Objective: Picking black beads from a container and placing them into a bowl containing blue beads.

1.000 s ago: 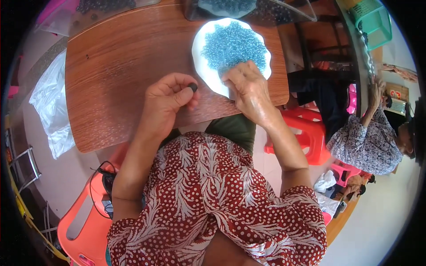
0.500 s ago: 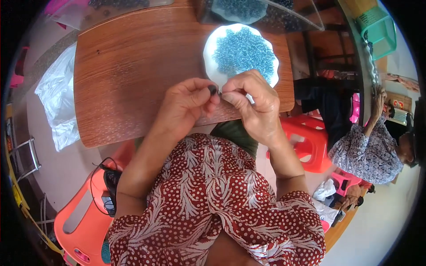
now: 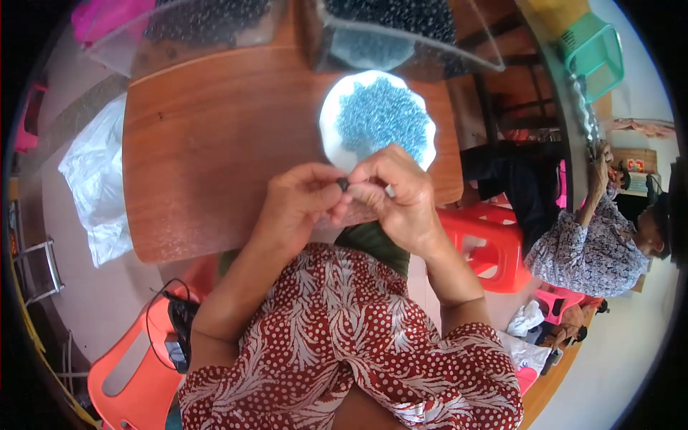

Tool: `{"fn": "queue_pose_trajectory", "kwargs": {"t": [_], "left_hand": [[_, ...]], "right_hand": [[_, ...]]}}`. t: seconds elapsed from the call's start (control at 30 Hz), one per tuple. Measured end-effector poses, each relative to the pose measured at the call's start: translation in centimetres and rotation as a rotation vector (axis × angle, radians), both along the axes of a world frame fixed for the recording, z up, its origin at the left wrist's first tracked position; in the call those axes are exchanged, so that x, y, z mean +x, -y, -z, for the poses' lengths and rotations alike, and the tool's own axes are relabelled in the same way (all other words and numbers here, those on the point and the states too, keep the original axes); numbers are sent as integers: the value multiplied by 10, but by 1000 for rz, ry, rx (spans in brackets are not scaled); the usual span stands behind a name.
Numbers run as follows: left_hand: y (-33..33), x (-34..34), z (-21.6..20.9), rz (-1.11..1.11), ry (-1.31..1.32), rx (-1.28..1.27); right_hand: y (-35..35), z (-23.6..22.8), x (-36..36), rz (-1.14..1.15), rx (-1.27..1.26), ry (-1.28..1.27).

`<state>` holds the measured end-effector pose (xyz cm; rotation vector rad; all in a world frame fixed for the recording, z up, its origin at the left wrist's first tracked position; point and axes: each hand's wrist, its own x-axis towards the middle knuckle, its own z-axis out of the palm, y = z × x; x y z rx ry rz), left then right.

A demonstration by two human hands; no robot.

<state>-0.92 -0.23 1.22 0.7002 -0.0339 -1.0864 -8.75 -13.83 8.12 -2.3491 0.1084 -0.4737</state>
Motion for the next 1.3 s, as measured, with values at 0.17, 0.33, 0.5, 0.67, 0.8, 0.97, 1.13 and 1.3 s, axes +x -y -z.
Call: {"fn": "queue_pose_trajectory", "kwargs": {"t": [0.17, 0.33, 0.5, 0.67, 0.8, 0.97, 1.13, 1.3], "left_hand": [[2, -2, -1, 18, -26, 15], [13, 3, -11, 40, 88, 10], [14, 14, -18, 97, 84, -15], [14, 27, -23, 163, 168, 48], [17, 31, -17, 163, 136, -47], [21, 36, -14, 160, 133, -43], [24, 43, -15, 181, 24, -153], [24, 52, -10, 44, -69, -246]], "right_hand": [[7, -3, -1, -69, 205, -121], [18, -7, 2, 58, 912, -368], [24, -19, 12, 18, 901, -353], [31, -18, 20, 26, 676, -391], [32, -17, 28, -15, 286, -252], [37, -17, 37, -33, 271, -261], [45, -20, 41, -87, 540, -442], [82, -60, 70, 32, 446, 10]]}}
